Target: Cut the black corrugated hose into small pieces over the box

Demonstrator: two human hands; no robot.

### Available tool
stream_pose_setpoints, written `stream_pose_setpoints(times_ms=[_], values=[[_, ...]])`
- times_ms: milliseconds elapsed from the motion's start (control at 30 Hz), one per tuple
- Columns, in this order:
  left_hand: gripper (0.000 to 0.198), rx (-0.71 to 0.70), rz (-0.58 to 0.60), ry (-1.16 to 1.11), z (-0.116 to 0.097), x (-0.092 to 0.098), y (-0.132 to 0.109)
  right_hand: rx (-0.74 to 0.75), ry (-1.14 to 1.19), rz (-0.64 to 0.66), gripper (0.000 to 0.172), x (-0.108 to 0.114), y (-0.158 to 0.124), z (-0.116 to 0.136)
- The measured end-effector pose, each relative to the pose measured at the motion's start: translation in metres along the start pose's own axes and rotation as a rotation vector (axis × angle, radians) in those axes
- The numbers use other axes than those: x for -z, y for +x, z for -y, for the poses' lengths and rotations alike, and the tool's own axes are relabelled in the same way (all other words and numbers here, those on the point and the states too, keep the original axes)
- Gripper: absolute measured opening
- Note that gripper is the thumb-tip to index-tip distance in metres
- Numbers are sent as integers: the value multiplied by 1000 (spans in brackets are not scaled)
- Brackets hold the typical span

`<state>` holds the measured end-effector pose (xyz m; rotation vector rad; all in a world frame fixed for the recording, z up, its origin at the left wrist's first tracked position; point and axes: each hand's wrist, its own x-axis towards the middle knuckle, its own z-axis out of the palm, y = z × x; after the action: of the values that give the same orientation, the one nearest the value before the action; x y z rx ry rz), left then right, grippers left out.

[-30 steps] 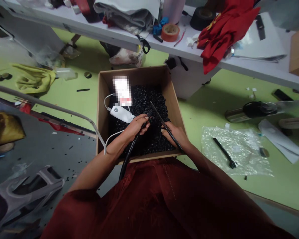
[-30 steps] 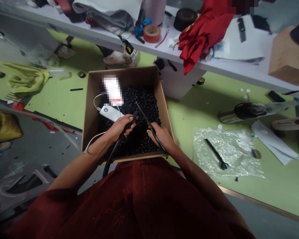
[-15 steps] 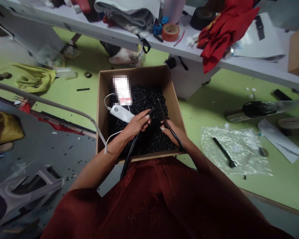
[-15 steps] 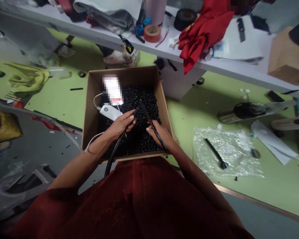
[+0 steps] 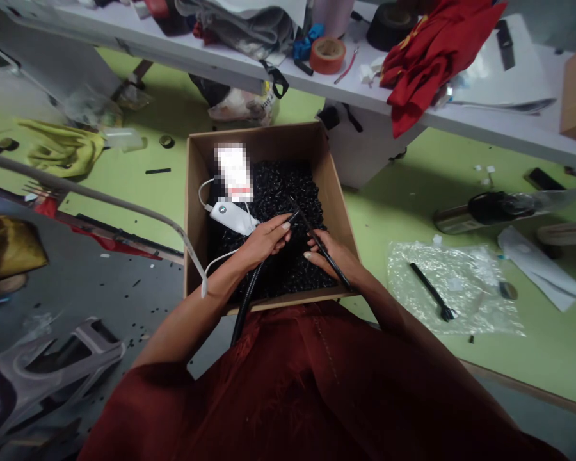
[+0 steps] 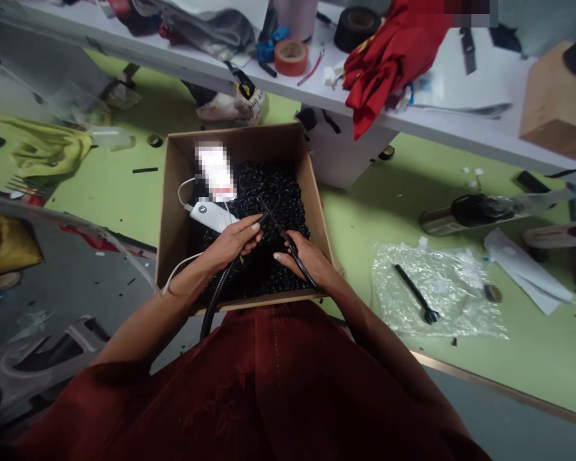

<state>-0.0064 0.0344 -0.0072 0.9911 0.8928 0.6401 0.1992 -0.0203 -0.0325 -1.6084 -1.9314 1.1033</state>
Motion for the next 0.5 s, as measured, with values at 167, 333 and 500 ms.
stream_pose_setpoints(times_ms=[167, 333, 500], values=[[31, 10, 16, 79, -1, 0, -1, 10, -35, -3, 53, 1, 0, 2], [31, -37, 59, 246, 0, 2, -1, 6, -21, 12, 55, 2, -2, 4], [32, -54, 82, 275, 1, 2, -2, 37, -18, 38, 55, 4, -2, 5]])
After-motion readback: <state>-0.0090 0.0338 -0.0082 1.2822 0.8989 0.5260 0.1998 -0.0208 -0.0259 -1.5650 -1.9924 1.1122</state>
